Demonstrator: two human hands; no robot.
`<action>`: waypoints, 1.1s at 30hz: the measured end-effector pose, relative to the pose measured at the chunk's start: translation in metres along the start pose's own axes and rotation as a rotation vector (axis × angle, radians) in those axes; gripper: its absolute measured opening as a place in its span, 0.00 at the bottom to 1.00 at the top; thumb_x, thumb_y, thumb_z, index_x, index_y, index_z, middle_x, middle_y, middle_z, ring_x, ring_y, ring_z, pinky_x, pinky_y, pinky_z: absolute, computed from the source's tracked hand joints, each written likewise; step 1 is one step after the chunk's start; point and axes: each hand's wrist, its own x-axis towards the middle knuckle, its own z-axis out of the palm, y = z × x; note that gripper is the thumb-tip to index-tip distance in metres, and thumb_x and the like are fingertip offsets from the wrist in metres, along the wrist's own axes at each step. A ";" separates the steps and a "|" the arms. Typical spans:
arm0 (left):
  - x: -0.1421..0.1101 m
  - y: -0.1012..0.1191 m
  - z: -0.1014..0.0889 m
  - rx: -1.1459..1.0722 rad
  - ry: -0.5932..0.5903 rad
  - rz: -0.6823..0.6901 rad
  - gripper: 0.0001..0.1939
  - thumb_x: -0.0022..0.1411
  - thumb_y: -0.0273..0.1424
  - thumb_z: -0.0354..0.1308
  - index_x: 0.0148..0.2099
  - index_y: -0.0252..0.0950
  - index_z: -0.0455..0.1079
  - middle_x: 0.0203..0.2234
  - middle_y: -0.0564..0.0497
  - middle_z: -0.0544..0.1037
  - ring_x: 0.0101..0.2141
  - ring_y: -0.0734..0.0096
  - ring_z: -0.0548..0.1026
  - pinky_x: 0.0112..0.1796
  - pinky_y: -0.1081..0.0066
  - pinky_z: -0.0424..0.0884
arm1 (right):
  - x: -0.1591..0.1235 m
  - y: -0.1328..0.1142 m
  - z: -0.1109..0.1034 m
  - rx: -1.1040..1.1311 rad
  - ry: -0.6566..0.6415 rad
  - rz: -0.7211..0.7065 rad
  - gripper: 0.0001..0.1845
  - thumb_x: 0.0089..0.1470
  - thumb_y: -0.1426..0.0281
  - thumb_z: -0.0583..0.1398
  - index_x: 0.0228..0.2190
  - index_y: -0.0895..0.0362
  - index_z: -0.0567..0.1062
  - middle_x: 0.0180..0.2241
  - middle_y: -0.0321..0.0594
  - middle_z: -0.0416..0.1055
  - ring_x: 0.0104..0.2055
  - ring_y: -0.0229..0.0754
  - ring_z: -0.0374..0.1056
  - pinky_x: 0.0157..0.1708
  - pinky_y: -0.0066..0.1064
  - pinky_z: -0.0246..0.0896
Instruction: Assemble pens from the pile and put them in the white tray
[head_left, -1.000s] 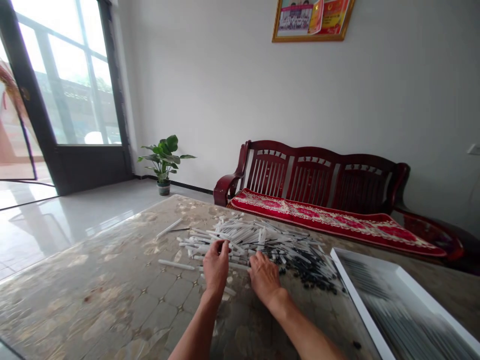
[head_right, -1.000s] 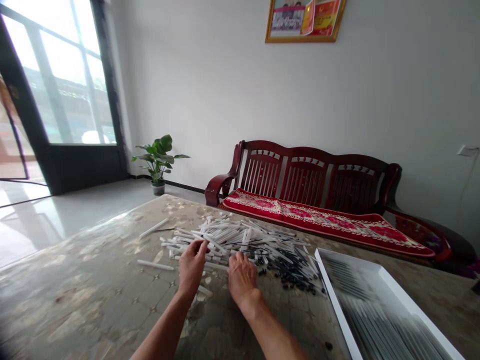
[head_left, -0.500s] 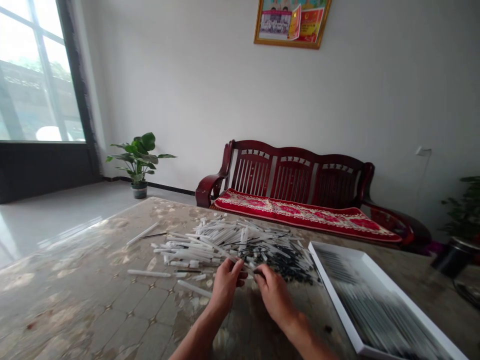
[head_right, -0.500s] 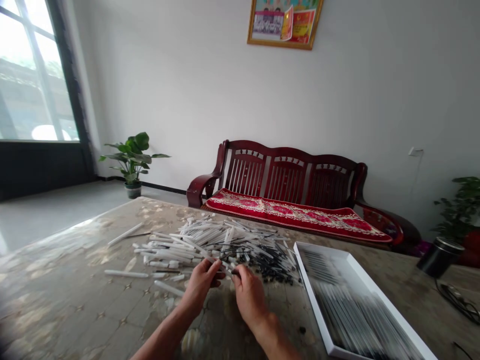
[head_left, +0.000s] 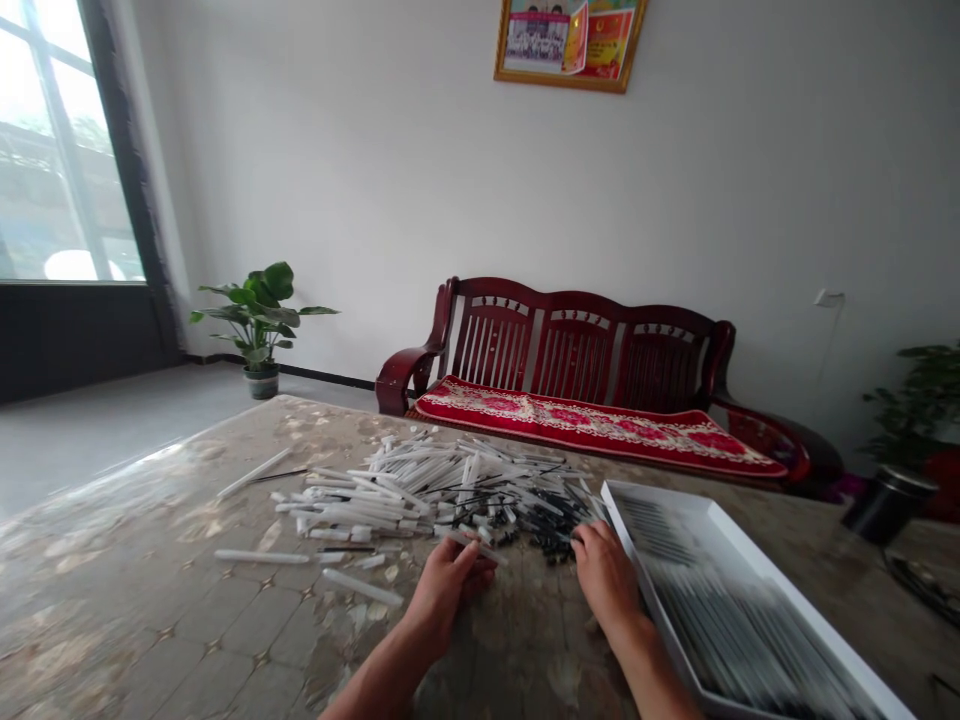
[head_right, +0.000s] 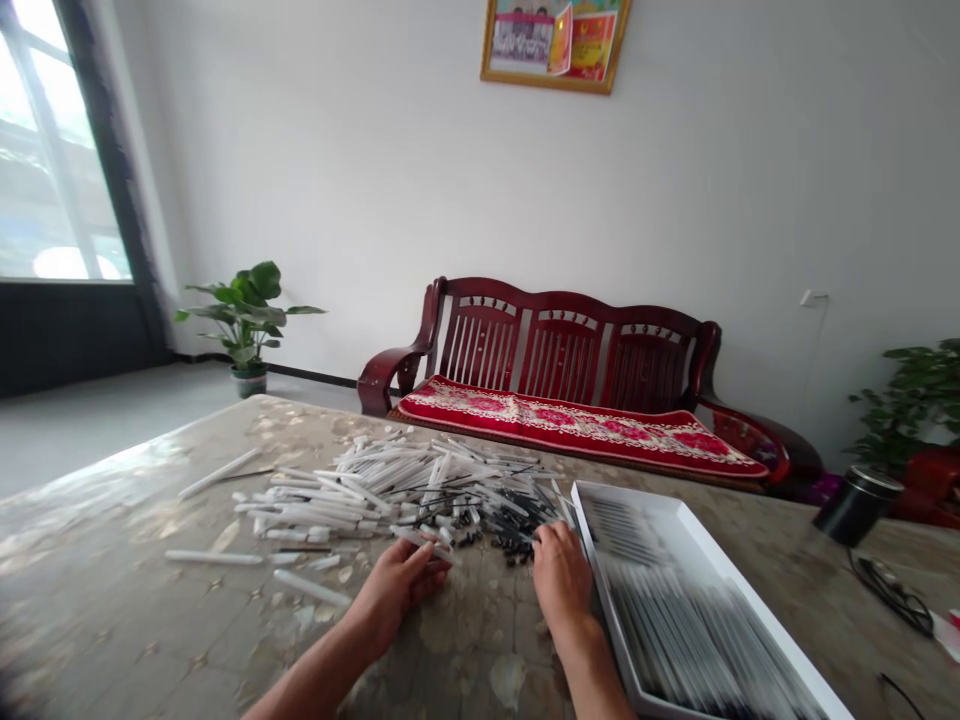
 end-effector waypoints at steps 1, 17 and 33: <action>0.000 0.001 0.000 -0.012 0.013 -0.001 0.09 0.53 0.29 0.68 0.33 0.34 0.70 0.26 0.50 0.79 0.27 0.71 0.79 0.30 0.73 0.77 | 0.000 0.000 0.002 0.006 0.010 -0.009 0.08 0.54 0.76 0.58 0.28 0.52 0.75 0.33 0.42 0.73 0.38 0.47 0.70 0.36 0.35 0.62; 0.007 0.019 -0.004 -0.234 0.208 0.059 0.06 0.63 0.22 0.56 0.33 0.33 0.65 0.24 0.49 0.78 0.25 0.68 0.81 0.30 0.68 0.81 | -0.014 -0.023 -0.007 0.208 0.059 -0.093 0.06 0.60 0.74 0.55 0.31 0.53 0.69 0.33 0.38 0.70 0.37 0.44 0.69 0.36 0.32 0.61; 0.008 0.017 -0.003 -0.242 0.227 0.034 0.07 0.64 0.21 0.56 0.33 0.34 0.64 0.24 0.49 0.78 0.25 0.68 0.81 0.30 0.70 0.81 | -0.017 -0.033 -0.007 0.277 0.033 -0.093 0.09 0.59 0.77 0.54 0.30 0.53 0.69 0.33 0.38 0.70 0.37 0.43 0.69 0.38 0.33 0.61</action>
